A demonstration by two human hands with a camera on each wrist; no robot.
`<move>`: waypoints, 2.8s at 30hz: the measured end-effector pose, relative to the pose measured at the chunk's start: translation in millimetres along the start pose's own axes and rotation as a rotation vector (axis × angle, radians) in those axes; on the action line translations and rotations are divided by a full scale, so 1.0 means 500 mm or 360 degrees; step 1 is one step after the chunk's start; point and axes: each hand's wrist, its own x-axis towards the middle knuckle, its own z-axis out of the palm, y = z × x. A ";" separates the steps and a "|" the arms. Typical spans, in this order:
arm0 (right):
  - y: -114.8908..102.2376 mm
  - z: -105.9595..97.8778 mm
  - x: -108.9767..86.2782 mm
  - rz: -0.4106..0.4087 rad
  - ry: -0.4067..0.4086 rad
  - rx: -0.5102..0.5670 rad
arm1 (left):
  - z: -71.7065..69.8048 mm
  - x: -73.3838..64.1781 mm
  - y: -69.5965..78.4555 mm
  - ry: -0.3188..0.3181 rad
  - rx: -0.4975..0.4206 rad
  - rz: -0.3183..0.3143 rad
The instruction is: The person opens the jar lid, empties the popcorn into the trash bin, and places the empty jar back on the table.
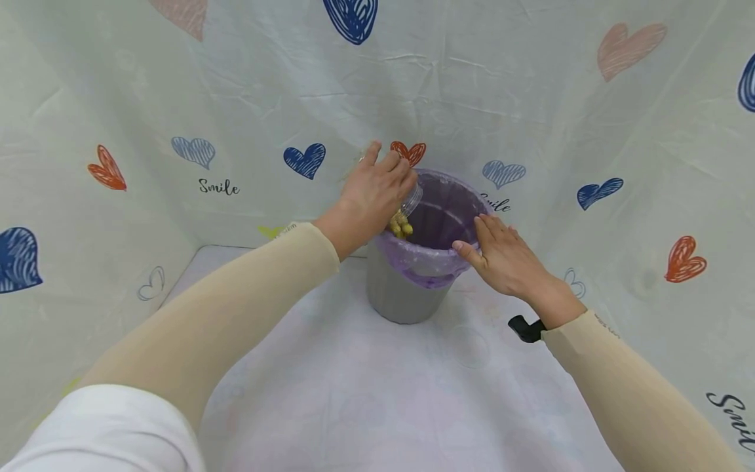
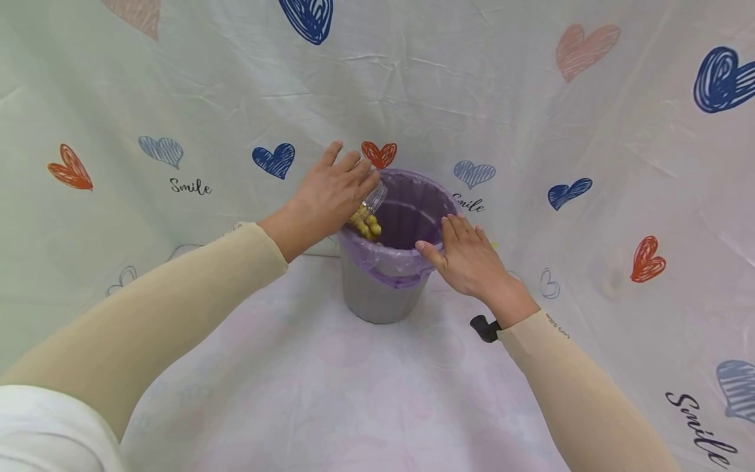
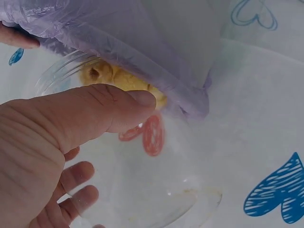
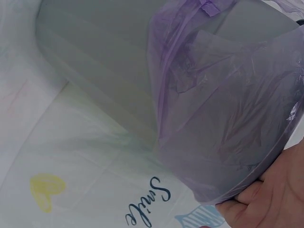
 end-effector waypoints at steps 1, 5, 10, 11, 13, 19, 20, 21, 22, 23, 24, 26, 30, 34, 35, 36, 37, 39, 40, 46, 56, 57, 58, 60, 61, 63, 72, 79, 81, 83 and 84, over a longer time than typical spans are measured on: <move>0.000 0.000 0.000 0.0000 0.0002 0.0000 | 0.000 0.000 0.000 -0.0004 -0.0001 0.0002; 0.001 -0.001 -0.001 0.0007 0.0005 0.0003 | -0.001 0.000 0.000 -0.0007 -0.0013 0.0003; 0.002 -0.001 -0.002 0.0007 0.0010 0.0006 | -0.001 0.000 0.000 0.0003 -0.0013 -0.0002; 0.002 0.000 -0.002 0.0007 0.0011 0.0007 | -0.001 0.000 0.000 0.0006 -0.0012 -0.0003; 0.002 -0.001 -0.003 0.0005 0.0012 0.0006 | -0.001 -0.001 0.000 0.0013 -0.0004 -0.0003; 0.002 -0.001 -0.004 0.0005 0.0004 0.0016 | 0.012 0.003 -0.006 0.0075 0.0046 0.0032; 0.002 -0.001 -0.005 0.0004 0.0004 0.0019 | 0.016 0.004 -0.009 0.0088 0.0059 0.0046; 0.002 -0.001 -0.005 0.0003 0.0005 0.0019 | 0.021 0.005 -0.011 0.0095 0.0077 0.0066; 0.002 -0.001 -0.004 0.0002 0.0004 0.0017 | 0.025 0.006 -0.014 0.0099 0.0097 0.0090; 0.002 -0.001 -0.004 0.0001 0.0002 0.0016 | 0.029 0.007 -0.017 0.0102 0.0121 0.0117; 0.002 -0.001 -0.004 0.0001 0.0001 0.0015 | 0.033 0.008 -0.019 0.0109 0.0151 0.0147; 0.002 -0.001 -0.003 0.0002 -0.0001 0.0014 | 0.039 0.009 -0.023 0.0115 0.0206 0.0201; 0.002 0.000 -0.001 0.0012 -0.0001 0.0017 | 0.043 0.012 -0.025 0.0099 0.0337 0.0286; 0.003 0.001 0.000 0.0024 0.0001 0.0016 | 0.041 0.016 -0.023 0.0082 0.0428 0.0342; 0.003 0.001 0.000 0.0025 0.0002 0.0018 | 0.040 0.017 -0.022 0.0080 0.0440 0.0348; 0.003 0.001 0.000 0.0024 0.0002 0.0019 | 0.040 0.017 -0.022 0.0077 0.0442 0.0350; 0.003 0.002 0.000 0.0022 0.0003 0.0021 | 0.040 0.017 -0.021 0.0073 0.0440 0.0349; 0.003 0.003 0.000 0.0021 0.0006 0.0023 | 0.039 0.019 -0.022 0.0065 0.0432 0.0344; 0.003 0.003 0.001 0.0020 0.0008 0.0023 | 0.039 0.018 -0.022 0.0064 0.0425 0.0341; 0.003 0.002 0.000 0.0024 0.0007 0.0013 | 0.041 0.013 -0.032 0.0140 0.0230 0.0260; 0.001 0.003 0.000 0.0008 0.0007 0.0042 | 0.080 -0.058 -0.047 0.0474 -0.0663 -0.0281; 0.000 0.003 0.000 0.0006 0.0007 0.0043 | 0.090 -0.070 -0.046 0.0525 -0.0743 -0.0340; 0.001 0.003 -0.001 0.0004 0.0005 0.0046 | 0.101 -0.082 -0.043 0.0573 -0.0838 -0.0399; 0.002 0.004 -0.001 0.0000 0.0008 0.0053 | 0.125 -0.107 -0.033 0.0677 -0.1041 -0.0530; 0.002 0.005 -0.001 -0.0003 0.0012 0.0058 | 0.138 -0.120 -0.027 0.0709 -0.1150 -0.0603; 0.002 0.006 -0.001 -0.0007 0.0017 0.0067 | 0.163 -0.147 -0.012 0.0752 -0.1409 -0.0759; 0.004 0.006 0.000 -0.0009 0.0028 0.0072 | 0.336 -0.260 0.116 0.0409 -0.2242 -0.1272; 0.003 0.004 0.000 -0.0008 0.0035 0.0092 | 0.444 -0.298 0.237 0.0129 -0.2353 -0.1298; 0.004 0.005 0.000 -0.0005 0.0035 0.0094 | 0.460 -0.300 0.257 0.0108 -0.2354 -0.1294; 0.004 0.006 0.000 0.0000 0.0036 0.0095 | 0.470 -0.299 0.273 0.0084 -0.2355 -0.1287; 0.004 0.006 0.000 0.0003 0.0036 0.0095 | 0.474 -0.299 0.281 0.0070 -0.2355 -0.1283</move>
